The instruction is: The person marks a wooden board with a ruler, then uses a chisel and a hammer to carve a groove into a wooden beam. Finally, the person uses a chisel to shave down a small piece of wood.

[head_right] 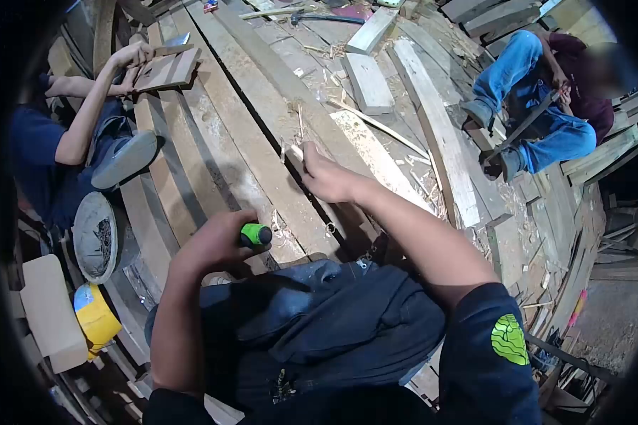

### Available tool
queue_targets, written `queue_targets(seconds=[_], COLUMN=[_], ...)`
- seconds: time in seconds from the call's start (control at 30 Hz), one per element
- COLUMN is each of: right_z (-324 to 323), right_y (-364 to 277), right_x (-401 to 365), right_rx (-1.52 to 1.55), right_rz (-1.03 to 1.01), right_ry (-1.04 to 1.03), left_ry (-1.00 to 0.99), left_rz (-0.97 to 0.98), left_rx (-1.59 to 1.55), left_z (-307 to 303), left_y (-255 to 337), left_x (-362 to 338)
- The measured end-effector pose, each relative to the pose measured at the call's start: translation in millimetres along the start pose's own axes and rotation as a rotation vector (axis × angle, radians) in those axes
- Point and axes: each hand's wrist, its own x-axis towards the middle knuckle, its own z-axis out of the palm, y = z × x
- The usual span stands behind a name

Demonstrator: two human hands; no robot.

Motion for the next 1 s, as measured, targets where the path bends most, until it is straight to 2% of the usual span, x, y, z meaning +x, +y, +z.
queue_targets(seconds=[0.1,0.13,0.17,0.23,0.3,0.33,0.37,0.43,0.5,0.57,0.6,0.67,0.77,0.9,0.93,0.97,1.0], right_z=[-13.2,-16.5,-17.2,-17.8,-27.5,-30.5,-30.4,-25.5,-28.0,-25.9,-24.5,-25.1,-29.5,-51.3,-47.9,-57.6,-74.9], right_y=[-4.9,-13.9,-15.3,-16.3,-42.0,-46.4,-48.7,-54.8,-64.7,-69.3,-70.9,-73.5,-81.6,-90.9,-87.0,-90.7,-99.1], right_x=[0.0,-3.7,-4.7,-5.1,-8.0,-7.3,-6.0,-5.7,-7.6,-11.2,-11.9,-13.4,-18.4,-22.9,-27.4,-31.9,-37.9], right_rx=[-0.004,0.113,0.114,0.693,0.67,0.61,0.55,0.595,0.695,0.744,0.712,0.651,0.627,0.589,0.564,0.565,0.445], right_rz=[0.014,0.14,0.149,0.326,0.282,0.23,0.175,0.189,0.132,0.076,0.038,0.01,-0.025,-0.081,-0.189,-0.19,0.017], right_ry=[-0.104,-0.086,-0.09,-0.129,-0.123,-0.148,-0.174,-0.161,-0.273,-0.304,-0.337,-0.4,-0.4,-0.434,-0.351,-0.352,-0.399], left_ry=[0.024,0.049,0.07,0.075,0.162,0.229,0.224,0.438,0.612,0.665,0.663,0.699,0.64,0.617,0.618,0.63,0.644], left_rz=[-0.001,0.007,0.013,0.026,0.004,0.064,0.06,-0.067,-0.011,0.051,0.047,0.139,0.092,0.088,0.089,0.094,0.097], left_rx=[0.009,0.009,0.008,0.006,-0.044,0.013,0.011,-0.045,-0.112,-0.319,-0.32,-0.527,-0.633,-0.61,-0.611,-0.671,-0.728], left_z=[-1.4,-2.9,-1.9,-0.3,0.3,2.3,3.3,1.8,0.9,-2.6,-1.8,0.0,-7.6,-11.7,-12.4,-14.4,-17.0], left_y=[0.5,2.5,2.2,-2.1,-3.0,-9.4,-8.0,-4.1,-2.6,1.5,-0.1,-4.1,-5.1,-0.8,-1.7,-3.7,-6.1], left_x=[-2.6,-4.2,-5.0,-1.5,-0.3,1.0,2.2,3.8,5.5,7.1,8.5,11.3,5.9,1.0,0.3,-1.0,-3.4])
